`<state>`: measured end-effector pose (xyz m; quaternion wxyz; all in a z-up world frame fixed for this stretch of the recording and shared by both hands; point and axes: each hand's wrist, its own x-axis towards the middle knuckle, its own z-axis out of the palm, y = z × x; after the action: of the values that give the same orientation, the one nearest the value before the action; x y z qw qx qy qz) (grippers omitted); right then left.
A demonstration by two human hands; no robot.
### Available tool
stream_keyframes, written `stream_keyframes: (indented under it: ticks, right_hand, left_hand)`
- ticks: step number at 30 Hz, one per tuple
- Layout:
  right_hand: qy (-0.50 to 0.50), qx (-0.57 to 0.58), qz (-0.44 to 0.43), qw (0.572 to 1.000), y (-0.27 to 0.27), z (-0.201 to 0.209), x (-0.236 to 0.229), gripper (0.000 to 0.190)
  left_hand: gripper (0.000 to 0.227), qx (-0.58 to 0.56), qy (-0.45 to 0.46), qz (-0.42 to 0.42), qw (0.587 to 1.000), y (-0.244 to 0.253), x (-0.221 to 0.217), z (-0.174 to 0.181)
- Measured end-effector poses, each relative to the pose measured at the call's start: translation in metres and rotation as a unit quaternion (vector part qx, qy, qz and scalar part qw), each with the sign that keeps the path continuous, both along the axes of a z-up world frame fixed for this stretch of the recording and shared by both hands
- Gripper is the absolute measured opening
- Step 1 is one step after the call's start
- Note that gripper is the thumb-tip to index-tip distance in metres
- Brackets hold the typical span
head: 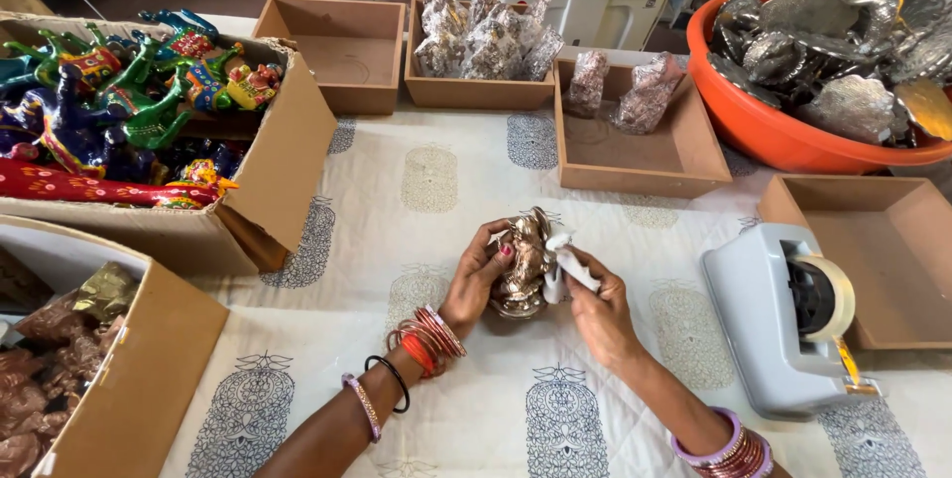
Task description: The recorder is cleaning and then wrapping small metallic figurines in bubble wrap at a workstation.
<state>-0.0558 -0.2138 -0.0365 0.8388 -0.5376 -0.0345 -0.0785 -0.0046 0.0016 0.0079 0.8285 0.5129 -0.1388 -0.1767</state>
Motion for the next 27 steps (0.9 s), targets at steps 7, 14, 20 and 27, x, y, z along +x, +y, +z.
stream_keyframes:
  ticks: [7, 14, 20, 27]
  right_hand:
    - [-0.043, -0.221, -0.03, 0.974, 0.003, 0.026, -0.011, 0.037]
    - [-0.039, -0.351, -0.049, 0.934, 0.014, 0.03, -0.01, 0.048]
    - [-0.05, -0.35, -0.061, 0.934, 0.014, 0.036, -0.017, 0.051]
    - [-0.053, -0.35, -0.085, 0.931, 0.005, 0.017, -0.009, 0.043]
  left_hand:
    - [0.038, 0.045, -0.118, -0.004, 0.992, -0.007, -0.005, 0.002]
    - [0.037, -0.018, -0.042, 0.048, 0.998, -0.01, -0.008, 0.004]
    - [0.04, 0.016, 0.004, 0.04, 0.999, -0.011, -0.008, 0.004]
    - [0.042, 0.01, -0.016, 0.063, 0.998, -0.011, -0.007, 0.0]
